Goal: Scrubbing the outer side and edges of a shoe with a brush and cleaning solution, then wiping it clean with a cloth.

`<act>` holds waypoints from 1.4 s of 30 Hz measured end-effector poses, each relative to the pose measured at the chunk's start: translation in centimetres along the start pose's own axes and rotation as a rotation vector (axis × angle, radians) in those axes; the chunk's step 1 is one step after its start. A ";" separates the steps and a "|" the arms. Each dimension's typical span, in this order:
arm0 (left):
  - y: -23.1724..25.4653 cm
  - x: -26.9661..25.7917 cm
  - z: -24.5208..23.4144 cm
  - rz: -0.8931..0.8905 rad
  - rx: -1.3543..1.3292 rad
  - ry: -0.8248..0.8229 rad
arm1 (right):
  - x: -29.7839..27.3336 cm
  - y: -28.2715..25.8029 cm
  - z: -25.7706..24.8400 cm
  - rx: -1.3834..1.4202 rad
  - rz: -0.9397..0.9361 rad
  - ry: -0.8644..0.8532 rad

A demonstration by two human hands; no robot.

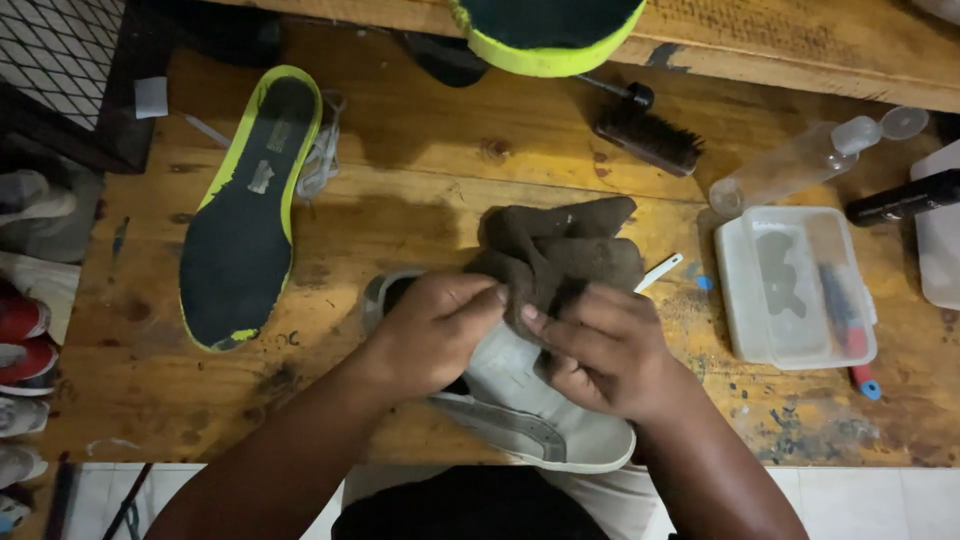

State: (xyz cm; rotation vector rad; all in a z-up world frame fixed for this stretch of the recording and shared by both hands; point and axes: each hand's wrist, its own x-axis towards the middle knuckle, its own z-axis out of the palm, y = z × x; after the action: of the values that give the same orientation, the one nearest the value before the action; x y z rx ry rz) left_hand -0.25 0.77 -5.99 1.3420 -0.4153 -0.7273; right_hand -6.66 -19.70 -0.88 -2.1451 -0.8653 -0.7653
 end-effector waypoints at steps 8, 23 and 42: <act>-1.6 0.7 -0.6 0.018 0.102 -0.010 | -0.7 0.5 -1.5 0.055 -0.013 -0.011; 0.6 0.3 0.3 -0.089 0.167 0.021 | -2.9 3.6 -2.7 0.157 0.446 0.366; 3.1 -1.4 0.0 -0.087 -0.028 -0.135 | -5.4 0.8 -5.2 -0.773 0.515 -0.482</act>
State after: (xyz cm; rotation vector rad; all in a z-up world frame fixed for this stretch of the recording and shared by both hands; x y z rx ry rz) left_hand -0.51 1.94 -2.81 1.2952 -0.4543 -0.8961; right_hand -10.64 -25.99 -2.06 -3.1392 -0.1776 -0.3268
